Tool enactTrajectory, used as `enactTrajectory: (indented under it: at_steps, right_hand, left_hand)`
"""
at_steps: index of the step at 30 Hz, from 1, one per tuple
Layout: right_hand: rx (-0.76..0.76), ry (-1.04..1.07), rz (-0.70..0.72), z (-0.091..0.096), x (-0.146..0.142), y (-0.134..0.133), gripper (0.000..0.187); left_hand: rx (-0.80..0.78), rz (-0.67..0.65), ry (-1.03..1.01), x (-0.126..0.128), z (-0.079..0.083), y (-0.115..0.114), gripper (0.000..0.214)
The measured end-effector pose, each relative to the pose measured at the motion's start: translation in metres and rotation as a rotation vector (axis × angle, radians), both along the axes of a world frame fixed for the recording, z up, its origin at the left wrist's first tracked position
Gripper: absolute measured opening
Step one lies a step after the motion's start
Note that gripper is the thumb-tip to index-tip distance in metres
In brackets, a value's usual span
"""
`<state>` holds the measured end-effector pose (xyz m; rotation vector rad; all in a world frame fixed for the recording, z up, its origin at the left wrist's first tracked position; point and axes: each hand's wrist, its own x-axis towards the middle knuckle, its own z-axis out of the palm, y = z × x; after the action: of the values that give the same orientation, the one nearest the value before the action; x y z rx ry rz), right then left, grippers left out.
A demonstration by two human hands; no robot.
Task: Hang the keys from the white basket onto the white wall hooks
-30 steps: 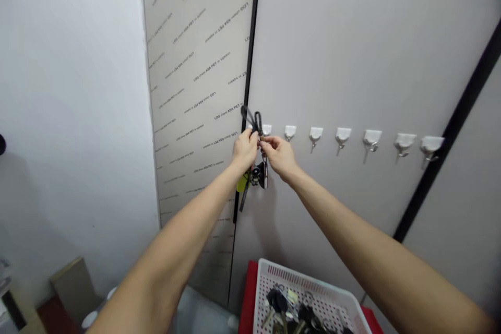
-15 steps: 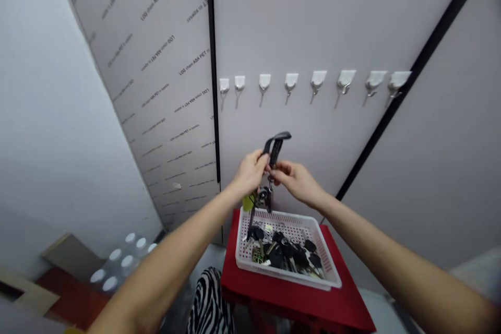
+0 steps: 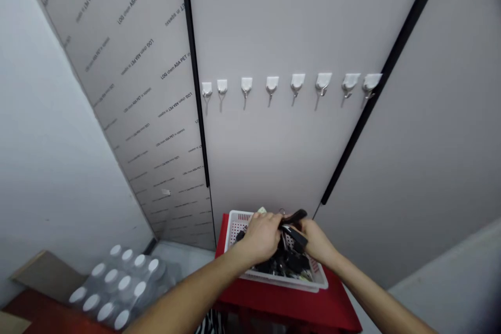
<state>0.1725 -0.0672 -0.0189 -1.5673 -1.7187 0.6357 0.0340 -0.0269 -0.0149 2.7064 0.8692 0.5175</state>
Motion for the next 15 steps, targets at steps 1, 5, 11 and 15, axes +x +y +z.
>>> enactTrajectory:
  at_steps: [1,5,11,15]
  right_hand:
    - [0.009,-0.03,-0.011,-0.002,0.002,-0.001,0.023]
    - [0.027,-0.275,0.041,-0.012,0.01,-0.008,0.025]
    - [-0.021,-0.467,0.071,-0.027,0.014,-0.013,0.026]
    - [-0.005,-0.39,0.026,-0.02,0.01,-0.009,0.023]
  left_hand:
    - [0.032,-0.014,0.041,0.0,-0.003,-0.002,0.034]
    - [0.131,-0.06,0.183,-0.001,-0.011,-0.008,0.033]
    - [0.13,-0.086,0.273,-0.016,-0.018,-0.013,0.036]
    - [-0.012,-0.061,0.258,-0.032,-0.02,-0.012,0.045]
